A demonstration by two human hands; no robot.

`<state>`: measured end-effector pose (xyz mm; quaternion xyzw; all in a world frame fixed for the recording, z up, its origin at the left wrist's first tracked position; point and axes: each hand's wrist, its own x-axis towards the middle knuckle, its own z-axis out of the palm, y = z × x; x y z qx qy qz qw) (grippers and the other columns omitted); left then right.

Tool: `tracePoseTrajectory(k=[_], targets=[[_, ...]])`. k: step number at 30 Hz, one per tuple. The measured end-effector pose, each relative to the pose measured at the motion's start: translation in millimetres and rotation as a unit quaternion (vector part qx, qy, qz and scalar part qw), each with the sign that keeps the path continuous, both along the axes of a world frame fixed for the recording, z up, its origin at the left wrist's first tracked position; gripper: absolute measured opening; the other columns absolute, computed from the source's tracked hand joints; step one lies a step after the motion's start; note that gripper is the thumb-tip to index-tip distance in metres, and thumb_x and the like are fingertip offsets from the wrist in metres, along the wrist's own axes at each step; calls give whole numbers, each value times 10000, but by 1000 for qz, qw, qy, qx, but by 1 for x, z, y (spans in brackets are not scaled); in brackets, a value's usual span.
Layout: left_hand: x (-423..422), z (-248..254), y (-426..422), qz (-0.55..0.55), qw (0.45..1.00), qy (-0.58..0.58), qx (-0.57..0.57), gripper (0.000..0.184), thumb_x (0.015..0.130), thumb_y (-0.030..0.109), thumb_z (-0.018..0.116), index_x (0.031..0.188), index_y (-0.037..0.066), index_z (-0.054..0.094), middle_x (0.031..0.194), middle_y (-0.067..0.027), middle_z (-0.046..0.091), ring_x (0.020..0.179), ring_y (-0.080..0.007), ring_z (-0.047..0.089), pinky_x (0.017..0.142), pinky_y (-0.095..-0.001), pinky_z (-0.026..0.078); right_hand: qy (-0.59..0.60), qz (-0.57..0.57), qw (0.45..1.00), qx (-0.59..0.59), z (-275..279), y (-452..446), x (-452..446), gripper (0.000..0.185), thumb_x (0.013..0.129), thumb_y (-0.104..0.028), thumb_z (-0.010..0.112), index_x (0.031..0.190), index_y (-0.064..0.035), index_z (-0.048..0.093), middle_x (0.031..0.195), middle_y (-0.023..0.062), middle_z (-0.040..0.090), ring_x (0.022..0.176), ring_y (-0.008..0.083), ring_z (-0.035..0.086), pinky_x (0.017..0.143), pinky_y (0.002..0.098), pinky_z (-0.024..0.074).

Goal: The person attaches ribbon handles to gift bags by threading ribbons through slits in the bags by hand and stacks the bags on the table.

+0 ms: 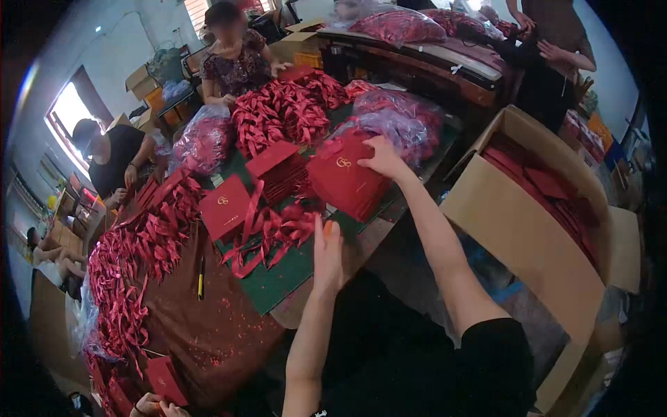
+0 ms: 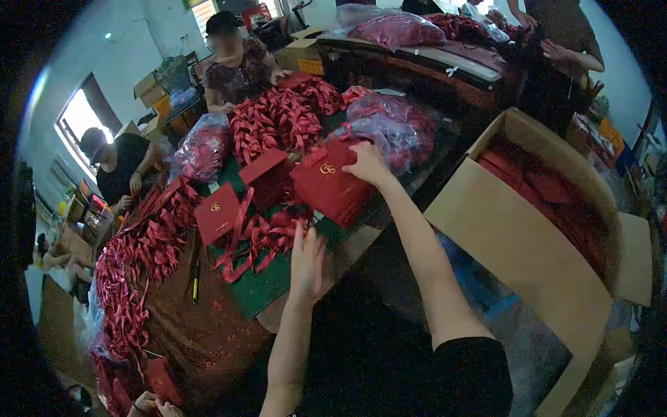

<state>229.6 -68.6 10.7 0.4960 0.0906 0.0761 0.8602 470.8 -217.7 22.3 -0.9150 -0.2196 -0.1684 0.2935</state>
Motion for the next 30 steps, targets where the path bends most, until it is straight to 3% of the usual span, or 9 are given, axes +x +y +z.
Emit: tracePoseTrajectory(k=[5,7,11,14,15,18,19,21,30], targets=[[74,-11,-14,-16,996,20,-84,760,917,228,583,1496,99,107,1508,-120,238,1319,-272,347,1097,-399,239,271,37,953,133,2,1,17,543,739,-283,718,1155,43,592,1201,174,597,1082,252,572,925,342,441],[86,-12,-21,62,996,61,-25,741,894,223,603,1477,92,164,1472,-78,315,1292,-262,365,1081,-420,253,478,41,869,125,8,0,23,595,752,-312,706,1214,35,566,1207,155,597,1080,227,569,924,330,437],[87,-6,-25,64,990,101,-75,687,863,127,611,1444,76,248,1433,-84,378,1276,-273,385,1008,-477,340,491,78,866,52,-9,-5,34,1008,616,-580,746,1357,27,433,1471,216,320,1345,322,334,1057,476,307],[91,-13,-17,81,977,194,-45,538,824,117,655,1308,121,421,1244,-36,524,1030,-211,517,786,-421,417,489,22,871,44,13,-5,4,1068,599,-612,754,1358,56,410,1472,229,306,1347,328,331,1051,481,322],[92,-20,-13,73,982,171,-46,523,818,120,660,1290,131,434,1212,-32,535,1000,-199,516,760,-406,408,513,-23,856,61,-4,-4,18,987,585,-581,796,1296,34,493,1348,162,491,1206,278,485,983,439,402],[81,-13,-6,69,985,158,-22,465,812,73,652,1243,117,482,1184,-41,566,1005,-217,534,804,-393,414,459,1,887,43,22,-4,-15,957,554,-587,806,1232,40,555,1263,171,562,1087,258,570,942,354,437],[75,-6,-5,52,988,144,-26,447,813,54,645,1231,112,494,1194,-45,569,1023,-227,541,832,-393,418,404,46,907,109,-54,-2,42,938,565,-531,825,1231,66,541,1261,179,561,1109,263,562,950,338,434],[75,-22,5,35,995,81,-54,423,816,-11,610,1215,89,507,1199,-57,580,1029,-240,568,865,-393,442,390,26,915,100,36,-2,-43,924,566,-457,848,1257,58,516,1245,188,570,1134,287,552,960,351,428],[27,11,-1,39,988,-58,-136,597,835,5,648,1362,20,368,1319,-133,487,1178,-254,492,1016,-396,389,91,85,986,113,88,7,-126,910,594,-401,829,1300,2,421,1186,244,581,1078,403,568,907,449,449]])
